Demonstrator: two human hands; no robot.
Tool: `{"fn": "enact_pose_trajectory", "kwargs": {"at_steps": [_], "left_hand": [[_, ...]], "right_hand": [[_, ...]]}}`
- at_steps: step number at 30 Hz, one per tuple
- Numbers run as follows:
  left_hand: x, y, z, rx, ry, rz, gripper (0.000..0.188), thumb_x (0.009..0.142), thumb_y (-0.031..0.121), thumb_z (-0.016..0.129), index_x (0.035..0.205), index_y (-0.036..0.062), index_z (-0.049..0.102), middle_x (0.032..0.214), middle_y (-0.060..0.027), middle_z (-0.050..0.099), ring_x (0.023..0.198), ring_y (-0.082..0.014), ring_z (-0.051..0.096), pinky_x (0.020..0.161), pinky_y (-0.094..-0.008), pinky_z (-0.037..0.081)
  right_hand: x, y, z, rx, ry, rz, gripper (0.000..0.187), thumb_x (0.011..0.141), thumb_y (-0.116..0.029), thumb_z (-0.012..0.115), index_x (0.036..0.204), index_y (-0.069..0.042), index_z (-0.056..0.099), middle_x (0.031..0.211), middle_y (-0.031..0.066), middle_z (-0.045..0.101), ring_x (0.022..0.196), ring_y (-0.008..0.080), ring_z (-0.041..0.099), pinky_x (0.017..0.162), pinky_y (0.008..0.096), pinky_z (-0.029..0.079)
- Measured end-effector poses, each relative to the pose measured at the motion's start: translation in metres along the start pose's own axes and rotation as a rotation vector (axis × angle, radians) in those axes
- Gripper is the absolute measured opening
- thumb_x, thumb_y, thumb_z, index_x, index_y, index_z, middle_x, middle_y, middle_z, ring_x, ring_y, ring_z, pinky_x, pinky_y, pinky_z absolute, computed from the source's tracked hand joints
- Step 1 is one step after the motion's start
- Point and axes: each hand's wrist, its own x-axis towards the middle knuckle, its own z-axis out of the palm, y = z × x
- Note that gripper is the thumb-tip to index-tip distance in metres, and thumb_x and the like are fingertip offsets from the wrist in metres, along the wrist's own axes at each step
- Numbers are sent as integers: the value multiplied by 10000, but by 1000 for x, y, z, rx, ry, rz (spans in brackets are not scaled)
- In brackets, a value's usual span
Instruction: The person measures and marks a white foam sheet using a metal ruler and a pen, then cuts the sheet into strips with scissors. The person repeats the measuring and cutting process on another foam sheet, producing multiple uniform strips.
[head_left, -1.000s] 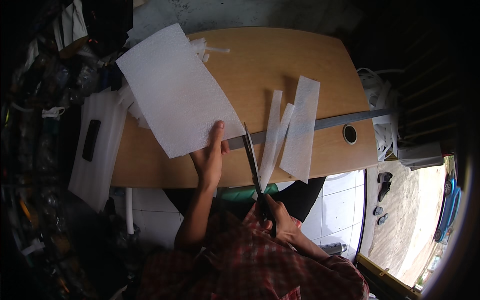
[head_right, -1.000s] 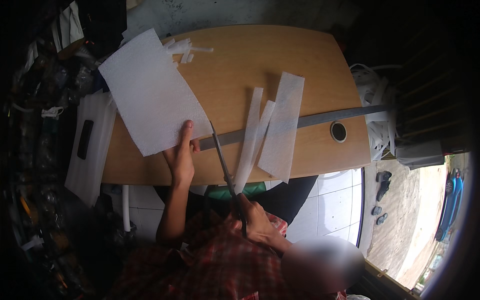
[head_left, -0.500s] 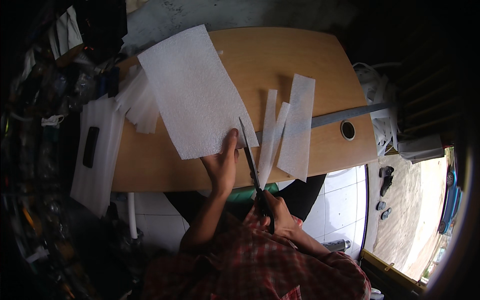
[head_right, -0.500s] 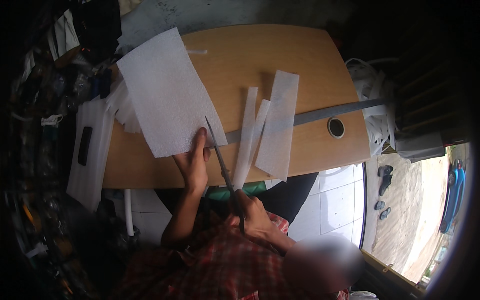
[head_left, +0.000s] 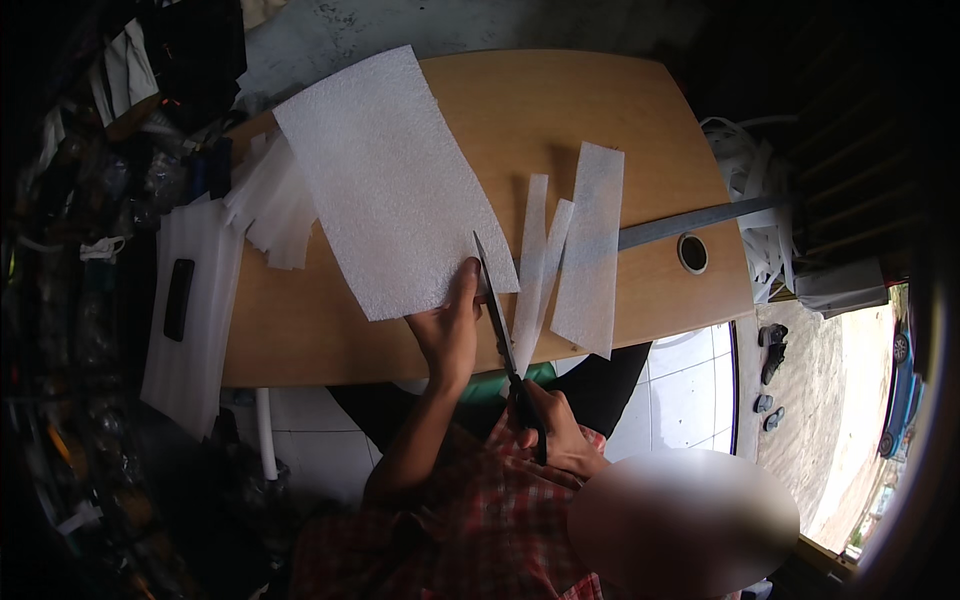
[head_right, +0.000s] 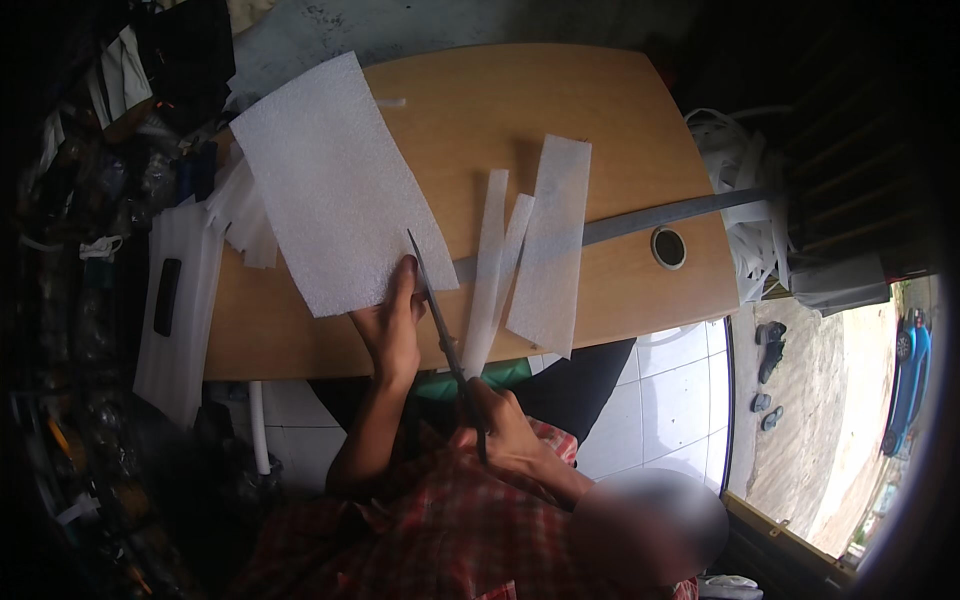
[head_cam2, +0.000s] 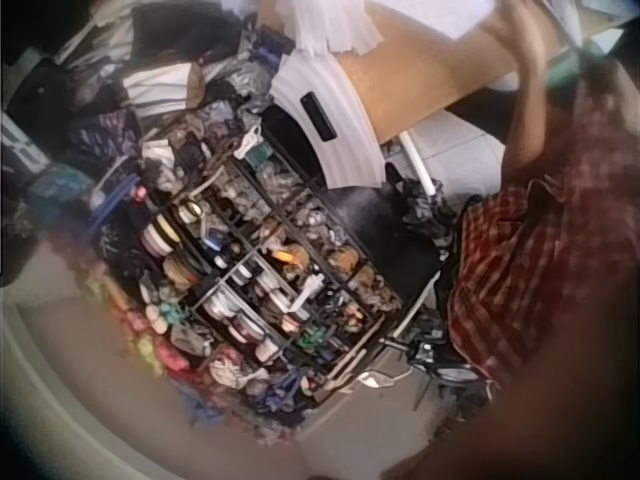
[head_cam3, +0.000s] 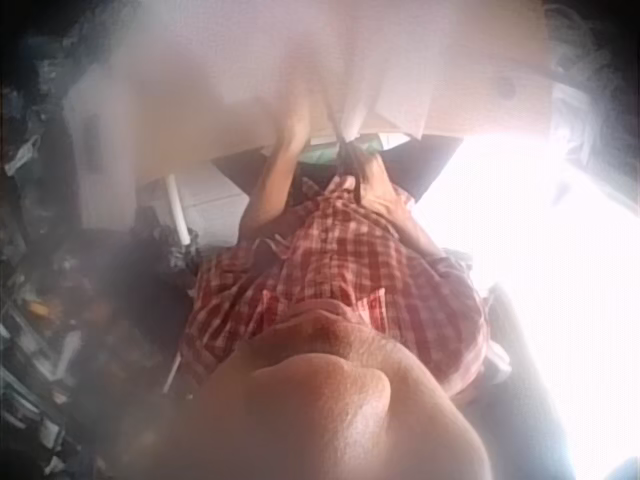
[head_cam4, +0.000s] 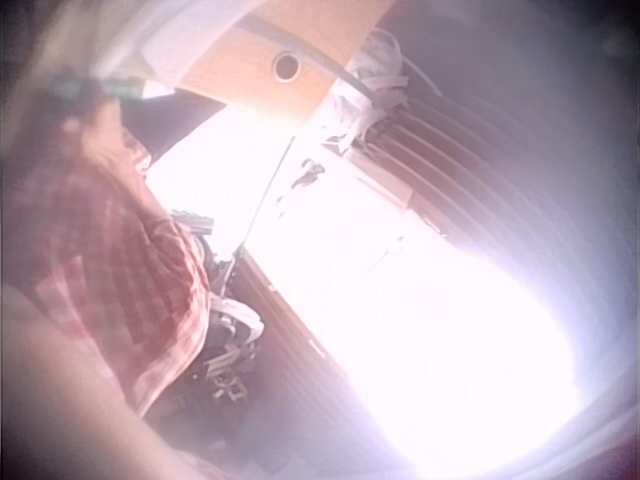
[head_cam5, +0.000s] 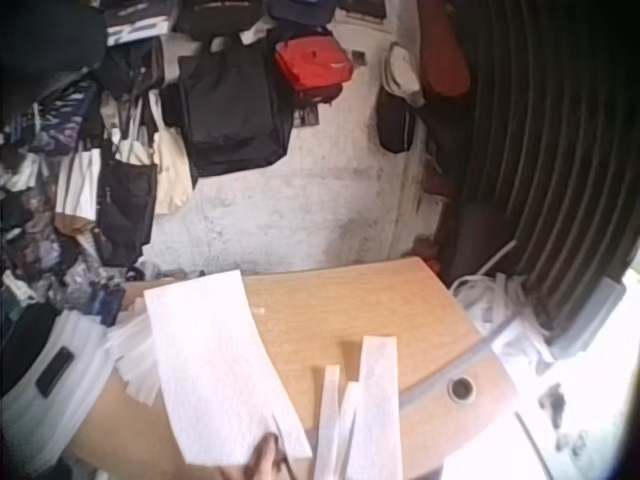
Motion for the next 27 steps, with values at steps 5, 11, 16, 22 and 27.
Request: {"fn": "enact_pose_trajectory", "kwargs": {"at_steps": [5, 11, 16, 22, 27], "left_hand": [[-1, 13, 1, 28, -23, -128, 217, 851, 108, 692, 1003, 23, 562, 856, -54, 611, 613, -82, 537, 473, -189, 379], [-5, 22, -1, 73, -130, -263, 191, 837, 98, 697, 964, 25, 575, 817, -52, 577, 575, -76, 487, 426, -189, 308], [-1, 16, -12, 79, -240, -280, 262, 829, 154, 712, 1004, 31, 560, 841, -44, 569, 557, -83, 478, 432, -203, 309], [-2, 11, -12, 92, -74, -264, 342, 839, 284, 711, 1030, 32, 579, 941, -24, 597, 714, -105, 552, 532, -245, 428], [-14, 10, -7, 229, -67, -255, 259, 853, 242, 699, 1022, 88, 578, 977, -1, 577, 770, -65, 494, 504, -231, 344]], "right_hand": [[-5, 3, 2, -49, 80, 21, 562, 740, -483, 753, 812, 22, 519, 605, 123, 524, 499, 205, 467, 497, 336, 399], [-2, 15, -4, 21, 115, -95, 620, 692, -558, 747, 812, 13, 537, 610, 95, 551, 508, 164, 485, 498, 309, 411], [-4, 21, -8, 42, 113, -15, 645, 673, -589, 747, 805, 6, 538, 608, 93, 553, 515, 167, 513, 500, 311, 416], [-6, 16, -1, 40, 152, -9, 662, 676, -611, 736, 804, 9, 540, 598, 95, 539, 509, 169, 496, 492, 315, 406], [-2, 14, -1, 9, 187, -51, 686, 681, -645, 711, 801, 12, 552, 590, 92, 521, 500, 164, 460, 484, 318, 395]]}}
